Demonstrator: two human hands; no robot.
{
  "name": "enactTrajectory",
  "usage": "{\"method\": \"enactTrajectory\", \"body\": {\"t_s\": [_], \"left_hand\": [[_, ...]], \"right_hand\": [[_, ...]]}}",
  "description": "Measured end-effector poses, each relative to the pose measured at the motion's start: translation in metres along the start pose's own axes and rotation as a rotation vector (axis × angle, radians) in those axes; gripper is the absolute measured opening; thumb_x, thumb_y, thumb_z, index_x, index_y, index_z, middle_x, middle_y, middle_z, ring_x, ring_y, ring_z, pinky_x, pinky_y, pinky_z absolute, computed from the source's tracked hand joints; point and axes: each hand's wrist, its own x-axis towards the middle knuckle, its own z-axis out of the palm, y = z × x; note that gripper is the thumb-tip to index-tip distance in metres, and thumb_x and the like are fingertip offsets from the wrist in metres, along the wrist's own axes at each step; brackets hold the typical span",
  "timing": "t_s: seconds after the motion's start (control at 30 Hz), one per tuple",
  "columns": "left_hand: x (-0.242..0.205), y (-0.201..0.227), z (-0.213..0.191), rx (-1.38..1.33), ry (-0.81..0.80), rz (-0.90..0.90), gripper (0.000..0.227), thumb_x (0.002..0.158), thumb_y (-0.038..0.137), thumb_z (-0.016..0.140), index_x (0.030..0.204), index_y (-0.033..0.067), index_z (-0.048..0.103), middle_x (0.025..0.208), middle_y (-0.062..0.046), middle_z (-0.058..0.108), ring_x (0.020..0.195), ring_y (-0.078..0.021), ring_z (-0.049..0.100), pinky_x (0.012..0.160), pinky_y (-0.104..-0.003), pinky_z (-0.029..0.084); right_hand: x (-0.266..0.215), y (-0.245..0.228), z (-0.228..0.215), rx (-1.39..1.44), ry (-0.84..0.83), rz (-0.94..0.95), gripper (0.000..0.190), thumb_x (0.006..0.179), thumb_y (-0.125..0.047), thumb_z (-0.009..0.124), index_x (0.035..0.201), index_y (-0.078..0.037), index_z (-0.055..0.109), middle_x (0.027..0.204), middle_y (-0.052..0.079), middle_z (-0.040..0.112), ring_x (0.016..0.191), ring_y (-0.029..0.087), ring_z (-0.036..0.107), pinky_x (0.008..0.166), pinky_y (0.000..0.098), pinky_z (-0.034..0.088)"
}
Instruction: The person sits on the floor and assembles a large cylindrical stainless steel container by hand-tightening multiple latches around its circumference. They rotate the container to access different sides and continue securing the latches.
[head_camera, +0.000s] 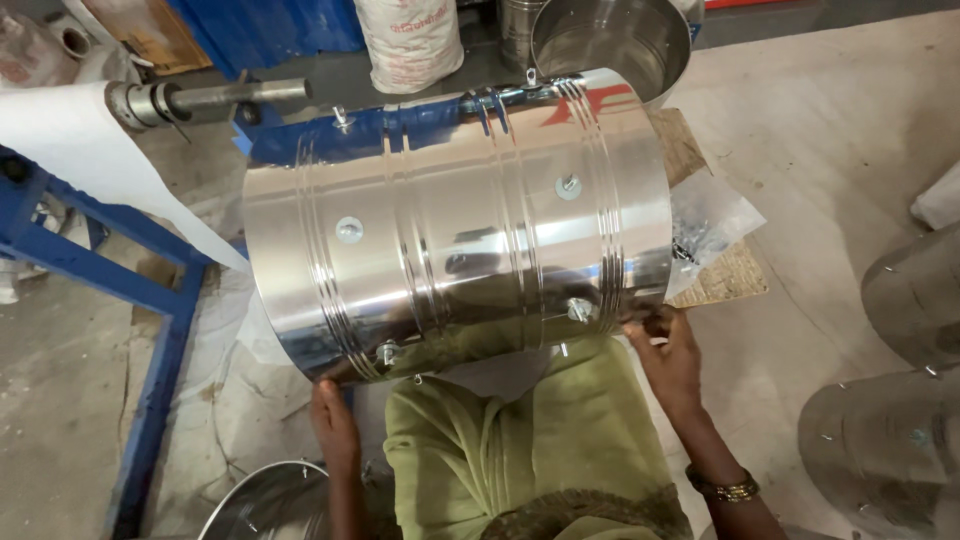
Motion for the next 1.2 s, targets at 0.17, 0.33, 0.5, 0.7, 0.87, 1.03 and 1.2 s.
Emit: {"method": "enactTrajectory", "body": {"t_s": [0.17,0.33,0.5,0.7,0.87,1.03,1.2], "left_hand": [[-0.006,-0.012,0.0,0.041,-0.046,-0.04,0.049,0.113,0.036,0.035,0.124,-0.0013,0.065,0.117,-0.016,0.068,0.109,-0.0247,0.061,0.097,-0.037,0.045],[-0.001,-0.049,-0.009,0.224,-0.018,-0.166,0.053,0.112,0.039,0.035,0.125,-0.0025,0.065,0.111,-0.019,0.069,0.102,-0.0302,0.063,0.093,-0.04,0.048],[0.013,-0.027,-0.027,0.188,-0.015,-0.06,0.058,0.114,0.041,0.035,0.11,-0.0042,0.07,0.1,-0.017,0.073,0.092,-0.0271,0.068,0.086,-0.041,0.052],[0.041,0.051,-0.037,0.191,0.088,-0.037,0.053,0.118,0.035,0.048,0.086,-0.0066,0.058,0.073,-0.006,0.053,0.07,-0.0137,0.045,0.062,-0.034,0.038],[0.067,0.083,-0.022,0.072,0.187,-0.018,0.055,0.115,0.033,0.055,0.073,-0.0025,0.051,0.061,0.002,0.044,0.057,-0.0065,0.037,0.055,-0.029,0.034],[0.069,0.085,-0.012,0.07,0.24,0.071,0.049,0.117,0.033,0.055,0.087,-0.0051,0.059,0.067,0.003,0.044,0.064,-0.0057,0.036,0.058,-0.027,0.03],[0.06,0.085,-0.015,0.044,0.276,0.029,0.045,0.114,0.034,0.054,0.113,-0.0085,0.069,0.072,0.004,0.052,0.065,-0.0051,0.042,0.058,-0.025,0.032]], "right_hand": [[0.0,0.012,0.01,-0.19,-0.009,-0.05,0.036,0.089,-0.021,0.081,0.119,-0.007,0.067,0.113,0.015,0.063,0.092,0.023,0.065,0.073,0.034,0.054],[0.015,0.011,0.004,-0.105,-0.174,0.064,0.04,0.09,-0.024,0.074,0.126,-0.009,0.064,0.1,0.008,0.075,0.081,0.017,0.072,0.073,0.0326,0.055],[0.021,0.006,-0.006,-0.078,-0.156,0.009,0.033,0.091,-0.018,0.075,0.119,-0.003,0.067,0.096,0.01,0.076,0.074,0.014,0.066,0.065,0.0289,0.054],[0.04,-0.037,-0.012,0.06,-0.122,-0.019,0.019,0.096,-0.017,0.074,0.104,-0.001,0.071,0.09,0.005,0.073,0.075,0.006,0.063,0.064,0.0235,0.052],[0.072,-0.061,-0.004,0.011,-0.031,0.018,0.02,0.098,-0.017,0.075,0.091,0.0,0.067,0.075,0.0,0.069,0.068,0.006,0.063,0.06,0.0243,0.05],[0.074,-0.077,-0.005,-0.082,-0.016,-0.008,0.025,0.103,-0.021,0.076,0.095,0.001,0.069,0.08,0.008,0.069,0.071,0.011,0.058,0.062,0.0285,0.048],[0.037,-0.102,-0.021,-0.356,0.134,-0.494,0.026,0.105,-0.016,0.073,0.119,0.003,0.062,0.11,0.016,0.065,0.09,0.021,0.066,0.072,0.0324,0.054]]}}
